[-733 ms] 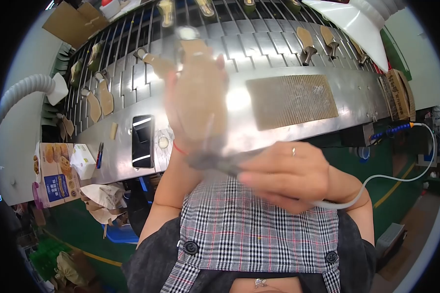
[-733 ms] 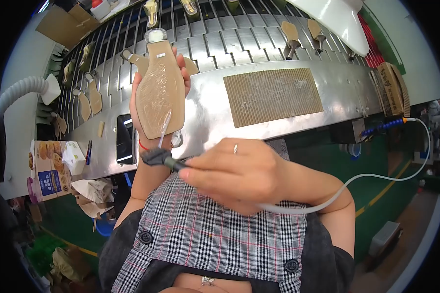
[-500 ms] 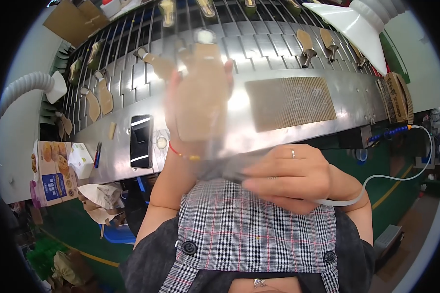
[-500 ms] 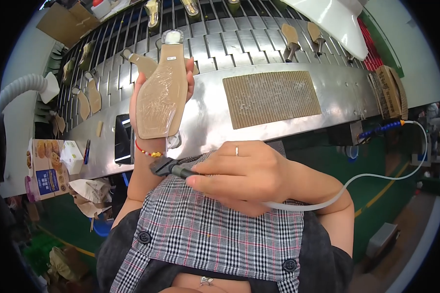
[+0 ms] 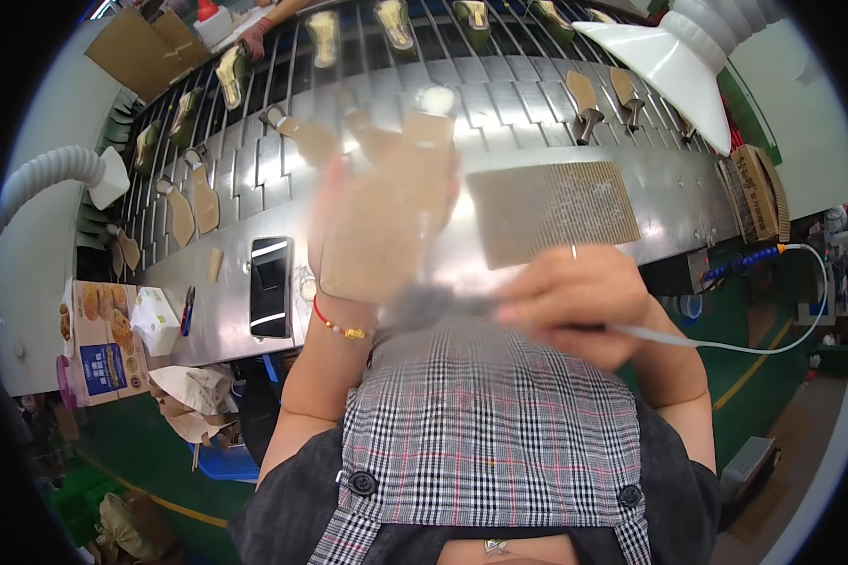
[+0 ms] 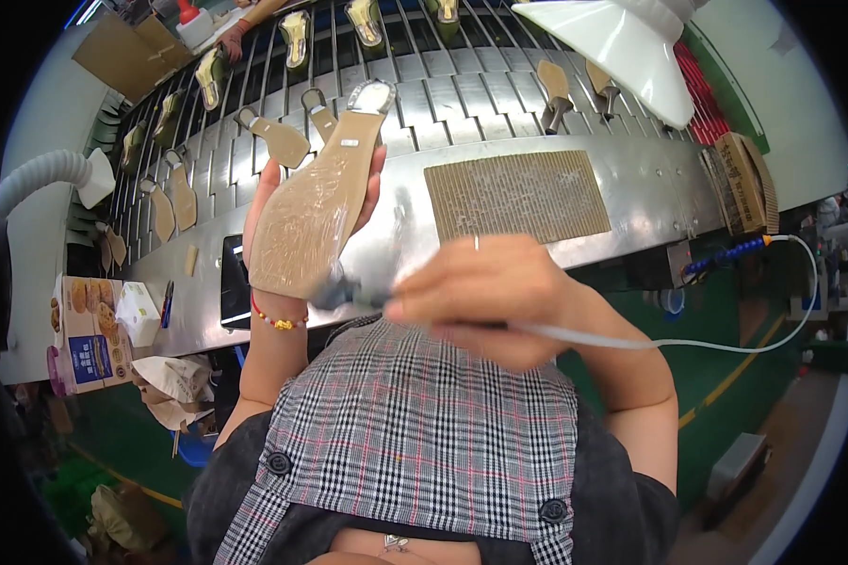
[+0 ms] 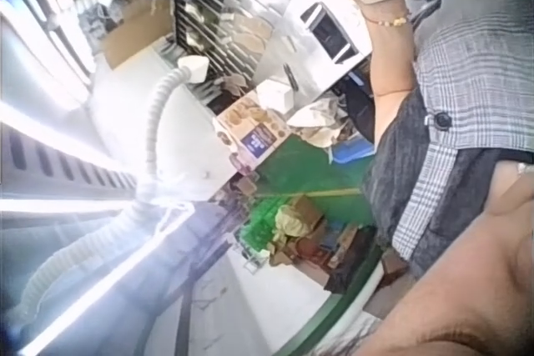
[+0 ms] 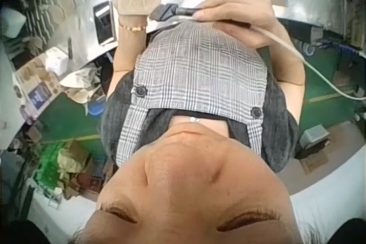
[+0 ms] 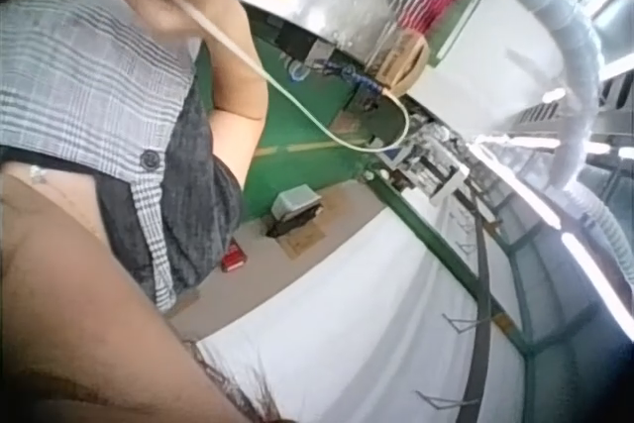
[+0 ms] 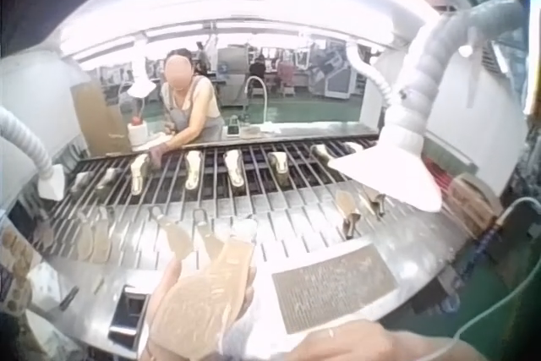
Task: Applying adhesive to shoe soles using a brush and cleaning the components with a cloth on an assembly line.
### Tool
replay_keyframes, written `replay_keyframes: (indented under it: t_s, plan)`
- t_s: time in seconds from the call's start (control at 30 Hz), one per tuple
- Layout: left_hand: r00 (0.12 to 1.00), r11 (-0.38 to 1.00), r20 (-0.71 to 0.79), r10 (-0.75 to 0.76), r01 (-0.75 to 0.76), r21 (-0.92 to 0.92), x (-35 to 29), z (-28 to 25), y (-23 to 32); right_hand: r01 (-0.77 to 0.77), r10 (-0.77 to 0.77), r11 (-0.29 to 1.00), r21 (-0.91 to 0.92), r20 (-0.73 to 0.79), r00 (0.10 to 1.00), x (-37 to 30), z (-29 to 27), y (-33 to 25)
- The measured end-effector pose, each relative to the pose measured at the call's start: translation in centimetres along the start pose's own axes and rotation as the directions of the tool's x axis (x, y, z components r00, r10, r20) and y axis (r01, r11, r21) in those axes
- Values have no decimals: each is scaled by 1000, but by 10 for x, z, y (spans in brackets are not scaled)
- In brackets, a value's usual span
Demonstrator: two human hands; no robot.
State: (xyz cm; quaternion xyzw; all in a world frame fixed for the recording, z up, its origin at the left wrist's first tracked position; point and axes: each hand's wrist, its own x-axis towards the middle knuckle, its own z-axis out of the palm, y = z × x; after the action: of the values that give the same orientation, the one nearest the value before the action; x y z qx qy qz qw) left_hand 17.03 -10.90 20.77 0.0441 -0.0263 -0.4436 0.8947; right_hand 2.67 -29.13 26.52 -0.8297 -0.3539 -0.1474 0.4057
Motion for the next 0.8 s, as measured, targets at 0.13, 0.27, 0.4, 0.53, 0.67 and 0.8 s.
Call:
replay_keyframes:
  t_s: [0.13, 0.27, 0.4, 0.53, 0.67, 0.8]
  plan:
    - [980, 986, 170, -103, 123, -115, -5, -20, 7, -89, 86, 996, -20, -141, 986, -1, -10, 0]
    - [950, 938, 263, -167, 235, -256, -13, -12, 8, -58, 58, 996, 66, 6, 998, -5, -18, -1]
    - [954, 936, 237, -184, 243, -255, -18, 2, 3, -81, 79, 997, -6, -136, 988, 0, -26, -2]
    - [929, 909, 303, -214, 303, -285, -21, 5, 7, -87, 88, 994, 61, -16, 996, 1, -39, 2]
    - [951, 932, 216, -223, 272, -239, -27, -5, 14, -118, 122, 992, 40, -120, 985, 5, -43, 0]
    - [934, 944, 261, -243, 290, -157, -34, -16, 22, -119, 122, 991, 61, -39, 992, 5, -49, -3]
